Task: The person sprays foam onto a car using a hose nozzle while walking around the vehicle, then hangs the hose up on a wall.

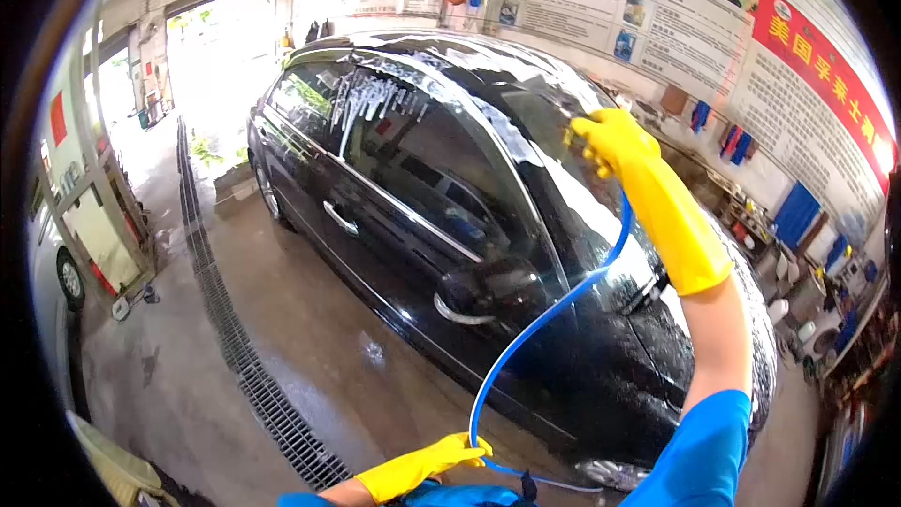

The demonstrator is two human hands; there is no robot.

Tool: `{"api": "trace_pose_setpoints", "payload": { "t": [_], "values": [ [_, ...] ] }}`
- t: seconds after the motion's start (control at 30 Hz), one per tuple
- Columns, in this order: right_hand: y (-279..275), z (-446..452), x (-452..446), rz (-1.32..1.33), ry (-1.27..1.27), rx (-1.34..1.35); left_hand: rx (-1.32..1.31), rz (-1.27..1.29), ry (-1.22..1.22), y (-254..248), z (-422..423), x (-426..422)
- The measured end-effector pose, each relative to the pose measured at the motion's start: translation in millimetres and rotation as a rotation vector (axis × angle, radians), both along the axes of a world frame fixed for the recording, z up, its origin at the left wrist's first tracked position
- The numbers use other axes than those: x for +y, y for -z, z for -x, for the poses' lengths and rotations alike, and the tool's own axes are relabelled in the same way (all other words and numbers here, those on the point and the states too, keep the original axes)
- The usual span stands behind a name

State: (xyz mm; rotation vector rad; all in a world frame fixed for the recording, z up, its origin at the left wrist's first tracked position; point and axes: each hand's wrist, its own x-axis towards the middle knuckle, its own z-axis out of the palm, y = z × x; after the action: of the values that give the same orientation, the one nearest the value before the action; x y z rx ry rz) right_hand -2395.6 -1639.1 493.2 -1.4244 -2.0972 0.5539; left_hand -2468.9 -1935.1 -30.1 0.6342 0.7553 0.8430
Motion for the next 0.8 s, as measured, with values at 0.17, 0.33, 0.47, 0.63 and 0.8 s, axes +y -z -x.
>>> {"api": "trace_pose_setpoints", "payload": {
  "t": [0.17, 0.33, 0.47, 0.63, 0.8],
  "values": [
    [40.3, -142.4, -56.3, 0.021, 0.275, 0.016, 0.115, 0.010, 0.110, -35.2, -29.3, -27.4],
    [94.1, -272.1, -121.2, 0.110, 0.441, -0.053, 0.171, -0.059, 0.216, -49.0, -54.6, -56.6],
    [151.0, -339.4, -186.6, 0.234, 0.579, 0.128, 0.322, -0.130, 0.189, -33.2, -71.3, -83.8],
    [229.6, -400.1, -201.3, 0.328, 0.626, -0.037, 0.414, -0.237, 0.293, -19.5, -66.8, -116.8],
    [192.8, -293.7, -213.0, 0.217, 0.559, -0.064, 0.231, -0.223, 0.183, 0.2, -44.0, -144.8]
  ]
}}
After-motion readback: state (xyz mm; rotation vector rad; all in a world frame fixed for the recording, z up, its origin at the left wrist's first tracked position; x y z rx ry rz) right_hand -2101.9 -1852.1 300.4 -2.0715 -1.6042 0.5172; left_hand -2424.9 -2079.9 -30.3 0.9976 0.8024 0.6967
